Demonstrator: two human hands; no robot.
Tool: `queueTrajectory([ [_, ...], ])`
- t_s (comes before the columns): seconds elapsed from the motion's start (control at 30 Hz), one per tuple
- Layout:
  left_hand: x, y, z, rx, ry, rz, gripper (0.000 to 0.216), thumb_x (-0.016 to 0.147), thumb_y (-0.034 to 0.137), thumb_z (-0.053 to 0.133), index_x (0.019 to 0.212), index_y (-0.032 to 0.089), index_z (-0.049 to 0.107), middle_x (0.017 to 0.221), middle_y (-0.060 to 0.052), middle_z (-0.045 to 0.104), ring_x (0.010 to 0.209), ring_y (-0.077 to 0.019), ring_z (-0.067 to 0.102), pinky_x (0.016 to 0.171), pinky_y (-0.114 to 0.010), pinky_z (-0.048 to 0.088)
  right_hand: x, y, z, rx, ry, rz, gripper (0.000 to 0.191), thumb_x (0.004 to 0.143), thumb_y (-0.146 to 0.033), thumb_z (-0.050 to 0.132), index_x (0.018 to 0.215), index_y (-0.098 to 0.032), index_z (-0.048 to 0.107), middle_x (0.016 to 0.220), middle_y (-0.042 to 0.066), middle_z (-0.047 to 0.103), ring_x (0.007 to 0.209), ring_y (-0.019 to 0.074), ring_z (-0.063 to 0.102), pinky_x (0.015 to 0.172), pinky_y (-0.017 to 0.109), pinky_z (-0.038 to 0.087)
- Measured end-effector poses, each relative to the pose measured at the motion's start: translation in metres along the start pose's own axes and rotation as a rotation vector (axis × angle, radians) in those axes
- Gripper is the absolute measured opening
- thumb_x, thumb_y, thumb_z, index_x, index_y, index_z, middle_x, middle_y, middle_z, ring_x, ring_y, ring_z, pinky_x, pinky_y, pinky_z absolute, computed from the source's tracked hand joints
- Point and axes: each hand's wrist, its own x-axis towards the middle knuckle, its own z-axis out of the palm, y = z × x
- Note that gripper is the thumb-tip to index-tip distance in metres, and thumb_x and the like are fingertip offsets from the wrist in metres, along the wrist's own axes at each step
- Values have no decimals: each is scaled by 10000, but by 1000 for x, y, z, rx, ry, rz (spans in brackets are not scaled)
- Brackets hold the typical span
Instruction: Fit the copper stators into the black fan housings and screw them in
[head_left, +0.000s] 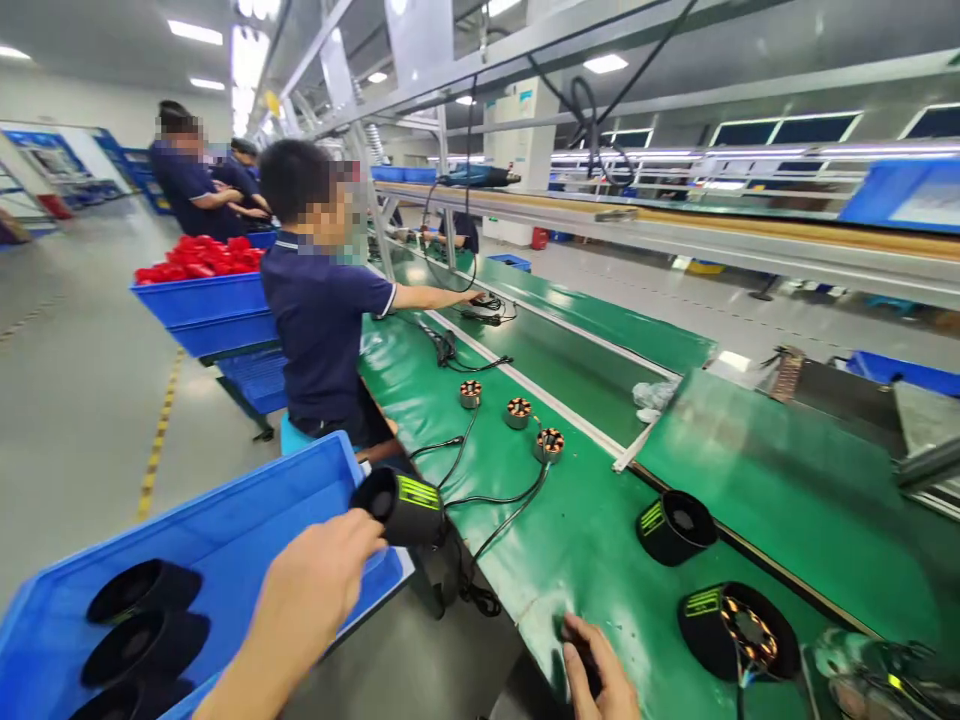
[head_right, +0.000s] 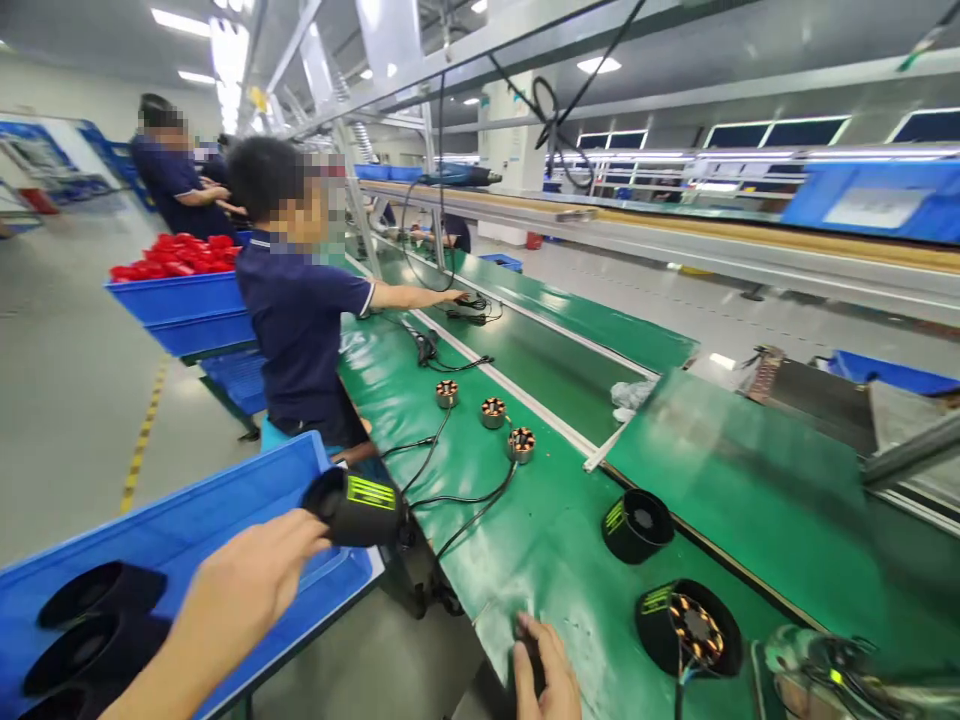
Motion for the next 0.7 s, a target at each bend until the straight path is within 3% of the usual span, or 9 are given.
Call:
queueTrajectory([
  [0.03, 19, 26, 7, -83, 50, 140, 397, 1107, 328, 350, 890, 246, 672, 880, 3, 730, 725, -183, 642, 667, -305, 439, 7, -9, -8, -9, 33, 15, 485, 1084, -644, 490, 1216, -252, 743, 1228, 100, 723, 1117, 304, 711, 970, 425, 616],
  [0.1, 52, 81, 26, -238, -2, 328, 360, 1096, 226, 378, 834, 229, 624, 849, 6, 696, 742, -170, 631, 657, -304, 430, 31, -31, -30, -30, 104, -21, 454, 1079, -591, 530, 1297, -231, 700, 1265, 99, 713, 1112, 284, 715, 980, 391, 609],
  [0.23, 93, 178, 87, -364, -131, 663, 145, 1000, 177, 605, 859, 199, 634, 840, -7, 684, 782, -184, 634, 656, -339, 437, 118, -81, -68, -118, 224, -135, 449, 1079, -517, 510, 1353, -187, 642, 1258, 115, 709, 1080, 263, 710, 956, 375, 598],
  [0.33, 110, 217, 127, -407, -164, 802, 74, 973, 219, 676, 915, 179, 696, 888, -25, 728, 835, -204, 670, 658, -358, 468, 196, -106, -63, -411, 19, -158, 424, 1089, -335, 414, 1393, -114, 611, 1337, 168, 661, 1205, 271, 650, 1064, 405, 538],
  [0.4, 116, 224, 140, -454, -148, 817, 87, 987, 224, 665, 938, 174, 716, 951, -44, 749, 919, -217, 691, 748, -363, 522, 240, -112, -46, -606, -206, -149, 409, 1057, -201, 447, 1413, -86, 614, 1385, 179, 633, 1296, 271, 596, 1146, 398, 469],
  [0.47, 115, 217, 144, -508, -103, 718, 101, 1008, 220, 631, 1026, 181, 722, 1051, -73, 753, 1060, -241, 693, 900, -391, 551, 275, -111, -24, -691, -391, -153, 405, 997, -104, 548, 1386, -103, 659, 1363, 161, 650, 1298, 268, 595, 1153, 365, 449],
  [0.6, 69, 175, 152, -534, 31, 244, 315, 1035, 237, 555, 1338, 183, 622, 1309, -140, 698, 1288, -302, 631, 1054, -481, 541, 314, -100, 10, -792, -635, -139, 452, 908, 3, 667, 1326, -165, 704, 1283, 114, 675, 1207, 257, 635, 1072, 368, 507],
  [0.7, 11, 143, 172, -450, 76, -101, 352, 1047, 324, 542, 1342, 147, 611, 1244, -153, 712, 1140, -307, 687, 935, -473, 594, 323, -92, 22, -879, -714, -99, 274, 957, -126, 760, 1226, -148, 708, 1245, 90, 669, 1141, 253, 650, 1019, 430, 555],
])
